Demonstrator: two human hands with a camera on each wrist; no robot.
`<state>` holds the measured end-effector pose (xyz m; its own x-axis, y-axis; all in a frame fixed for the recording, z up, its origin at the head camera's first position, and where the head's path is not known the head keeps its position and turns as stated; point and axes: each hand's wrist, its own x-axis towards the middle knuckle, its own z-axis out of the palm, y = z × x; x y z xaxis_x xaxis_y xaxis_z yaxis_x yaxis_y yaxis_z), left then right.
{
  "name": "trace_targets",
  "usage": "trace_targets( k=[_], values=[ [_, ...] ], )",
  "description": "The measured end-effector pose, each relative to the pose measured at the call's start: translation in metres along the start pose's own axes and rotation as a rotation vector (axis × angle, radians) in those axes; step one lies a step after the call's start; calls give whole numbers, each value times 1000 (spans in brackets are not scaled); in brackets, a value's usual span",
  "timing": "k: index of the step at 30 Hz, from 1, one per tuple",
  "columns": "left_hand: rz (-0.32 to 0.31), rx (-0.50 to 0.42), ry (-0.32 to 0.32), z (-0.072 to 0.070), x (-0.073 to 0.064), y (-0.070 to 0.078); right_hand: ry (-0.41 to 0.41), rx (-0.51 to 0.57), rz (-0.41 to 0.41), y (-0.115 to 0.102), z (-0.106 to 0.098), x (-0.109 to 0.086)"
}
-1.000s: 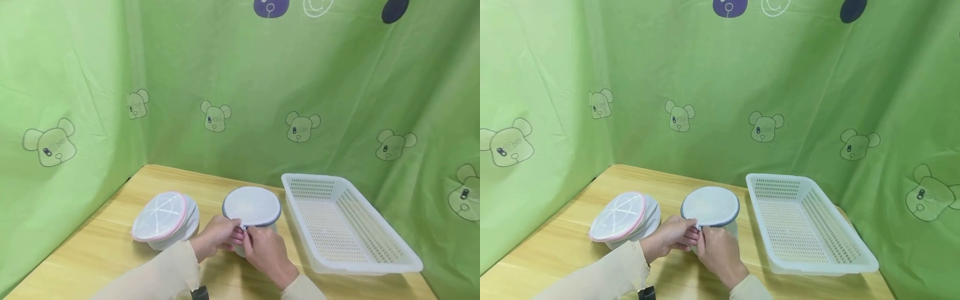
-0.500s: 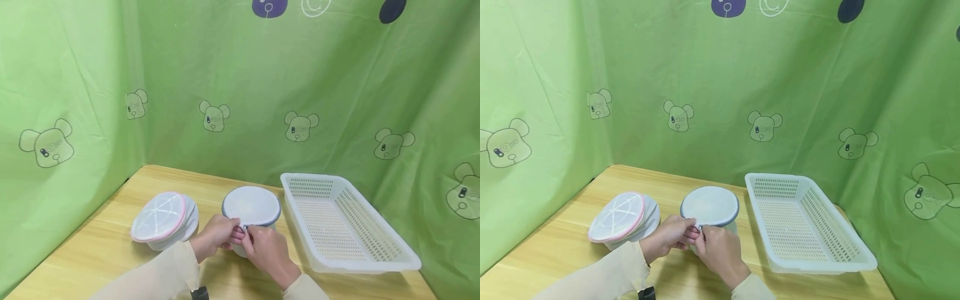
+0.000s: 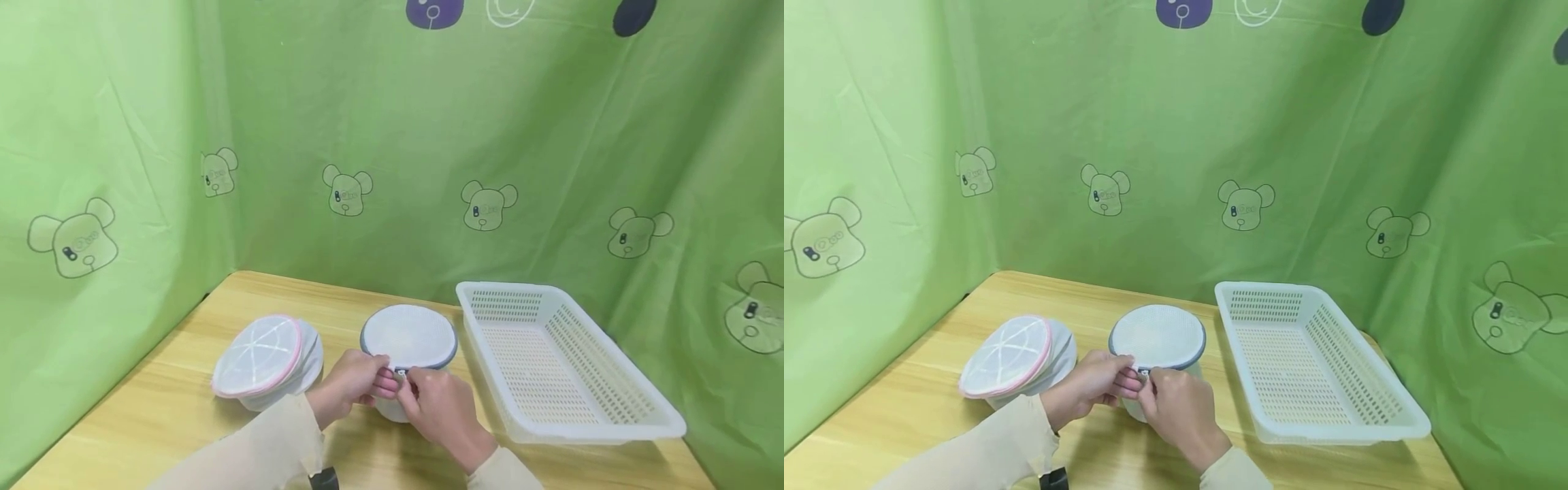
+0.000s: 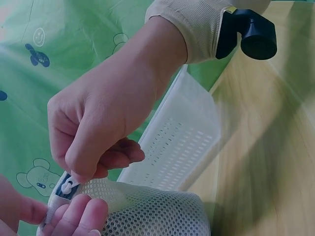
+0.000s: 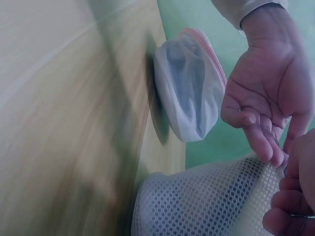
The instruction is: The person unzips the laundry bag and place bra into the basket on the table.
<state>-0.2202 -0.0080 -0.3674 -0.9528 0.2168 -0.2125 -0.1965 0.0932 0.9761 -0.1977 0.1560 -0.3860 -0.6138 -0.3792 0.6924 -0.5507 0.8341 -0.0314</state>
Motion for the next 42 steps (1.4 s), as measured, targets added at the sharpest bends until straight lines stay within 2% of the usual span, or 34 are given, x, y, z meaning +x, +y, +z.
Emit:
trace_targets(
  k=[6, 12, 24, 35, 42],
  values=[
    [-7, -5, 15, -4, -2, 0, 35, 6, -16, 3, -1, -2],
    [-6, 3, -3, -7, -1, 0, 62, 2, -10, 8, -2, -4],
    [12, 20, -13, -12, 0, 1, -24, -13, 42, 14, -9, -3],
    [11, 36, -17, -17, 0, -1, -5, 15, 24, 21, -11, -4],
    [14, 52, -21, -19, -1, 1, -23, 19, 88, 26, -14, -5]
  ],
)
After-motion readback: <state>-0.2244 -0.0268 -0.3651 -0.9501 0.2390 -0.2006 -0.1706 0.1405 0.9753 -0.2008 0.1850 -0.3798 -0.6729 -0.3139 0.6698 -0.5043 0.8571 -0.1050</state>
